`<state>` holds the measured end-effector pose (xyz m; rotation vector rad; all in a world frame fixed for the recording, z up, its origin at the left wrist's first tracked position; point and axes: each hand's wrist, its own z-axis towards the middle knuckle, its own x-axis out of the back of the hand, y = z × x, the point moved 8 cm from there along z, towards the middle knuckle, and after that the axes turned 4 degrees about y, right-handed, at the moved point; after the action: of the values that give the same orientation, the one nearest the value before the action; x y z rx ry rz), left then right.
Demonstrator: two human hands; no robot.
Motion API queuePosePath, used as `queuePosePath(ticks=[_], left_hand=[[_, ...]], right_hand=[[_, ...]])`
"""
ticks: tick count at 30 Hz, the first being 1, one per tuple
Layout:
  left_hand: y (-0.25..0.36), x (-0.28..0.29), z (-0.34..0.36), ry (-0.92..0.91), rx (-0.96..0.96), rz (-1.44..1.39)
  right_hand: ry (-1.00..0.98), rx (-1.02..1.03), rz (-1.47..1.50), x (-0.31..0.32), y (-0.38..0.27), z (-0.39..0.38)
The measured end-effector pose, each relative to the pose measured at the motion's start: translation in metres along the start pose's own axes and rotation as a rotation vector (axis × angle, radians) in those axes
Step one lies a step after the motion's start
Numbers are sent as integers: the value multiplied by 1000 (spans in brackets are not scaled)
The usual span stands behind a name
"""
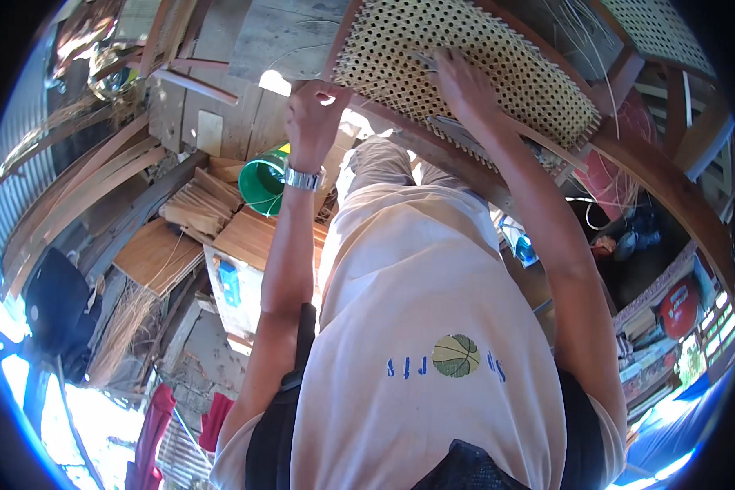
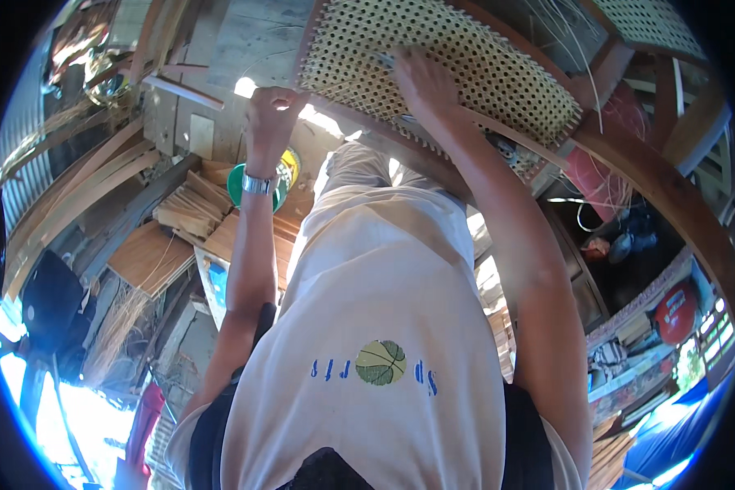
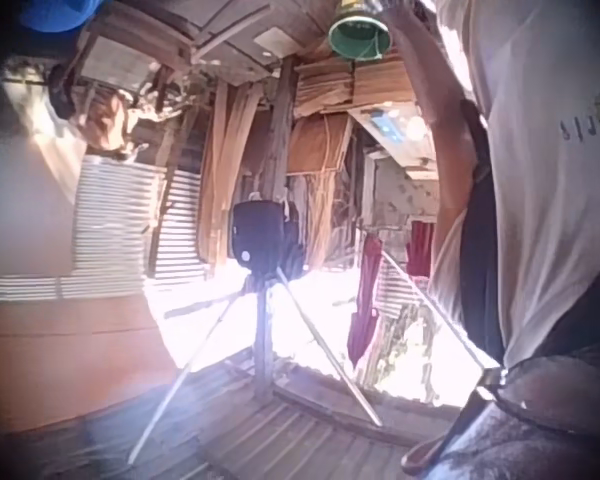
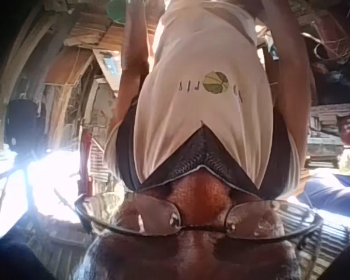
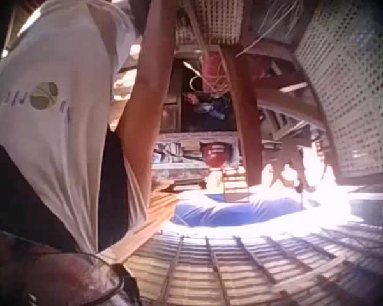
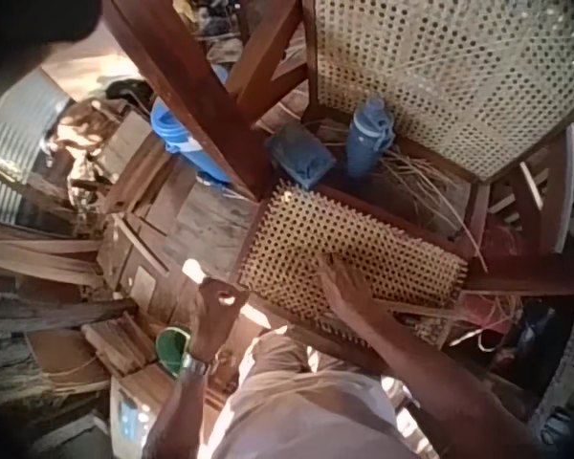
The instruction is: Weaving a rattan chair seat using strips of material.
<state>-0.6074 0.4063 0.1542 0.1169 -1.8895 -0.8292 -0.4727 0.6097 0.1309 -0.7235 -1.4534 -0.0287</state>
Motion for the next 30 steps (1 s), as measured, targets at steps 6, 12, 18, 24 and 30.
queuePosePath(ticks=[6, 12, 18, 24, 30], left_hand=[[26, 5, -27, 292, -35, -195], [35, -65, 2, 230, -253, 7], [22, -85, 2, 275, -187, 2], [28, -81, 2, 252, -231, -148], [21, -81, -2, 351, -239, -48]], right_hand=[[-213, -58, 185, -7, 28, 1], [-66, -483, 75, 115, 204, -47], [-59, -192, -1, 130, 70, -28], [-282, 92, -175, -7, 26, -1], [-501, 164, -114, -14, 16, 20]])
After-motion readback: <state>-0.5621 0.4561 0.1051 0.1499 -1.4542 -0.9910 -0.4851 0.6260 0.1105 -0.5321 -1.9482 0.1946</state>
